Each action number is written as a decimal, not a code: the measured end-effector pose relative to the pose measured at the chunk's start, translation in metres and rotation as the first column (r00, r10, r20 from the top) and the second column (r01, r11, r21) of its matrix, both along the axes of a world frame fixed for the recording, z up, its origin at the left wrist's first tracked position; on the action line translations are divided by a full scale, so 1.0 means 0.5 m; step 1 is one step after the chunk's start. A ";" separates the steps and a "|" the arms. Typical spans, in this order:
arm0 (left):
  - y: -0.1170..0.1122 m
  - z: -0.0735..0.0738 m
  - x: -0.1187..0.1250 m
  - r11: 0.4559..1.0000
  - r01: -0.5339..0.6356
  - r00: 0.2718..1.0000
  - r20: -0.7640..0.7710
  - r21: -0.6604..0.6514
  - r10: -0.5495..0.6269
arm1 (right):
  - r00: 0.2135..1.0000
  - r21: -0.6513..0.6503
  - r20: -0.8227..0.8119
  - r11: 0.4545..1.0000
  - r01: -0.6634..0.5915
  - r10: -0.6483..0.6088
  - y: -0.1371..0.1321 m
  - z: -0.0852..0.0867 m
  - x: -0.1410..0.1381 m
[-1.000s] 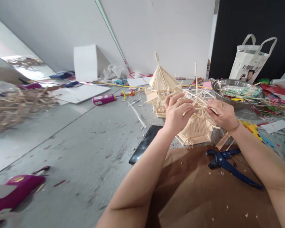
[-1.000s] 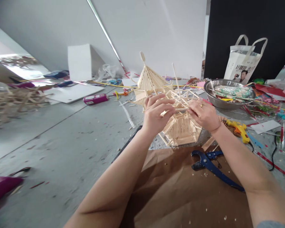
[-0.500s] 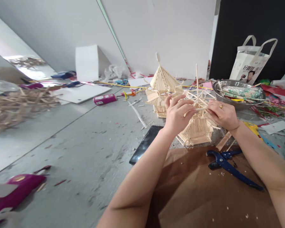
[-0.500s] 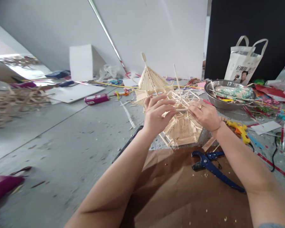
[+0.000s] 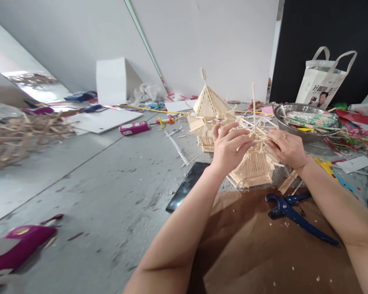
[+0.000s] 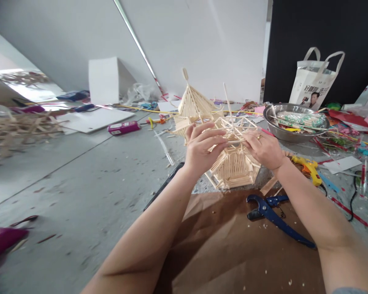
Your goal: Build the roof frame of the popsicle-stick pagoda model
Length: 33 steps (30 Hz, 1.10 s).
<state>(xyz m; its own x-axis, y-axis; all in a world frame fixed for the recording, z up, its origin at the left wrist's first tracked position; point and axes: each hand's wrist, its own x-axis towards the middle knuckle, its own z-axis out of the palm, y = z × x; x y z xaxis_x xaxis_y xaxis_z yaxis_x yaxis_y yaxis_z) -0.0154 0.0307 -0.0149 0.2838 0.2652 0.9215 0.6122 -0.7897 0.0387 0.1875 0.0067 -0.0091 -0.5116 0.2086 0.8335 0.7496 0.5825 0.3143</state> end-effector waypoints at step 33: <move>-0.002 0.003 -0.002 0.999 -0.034 0.999 0.006 -0.038 0.034 | 0.999 -0.074 -0.040 0.997 -0.035 0.032 -0.005 0.004 -0.005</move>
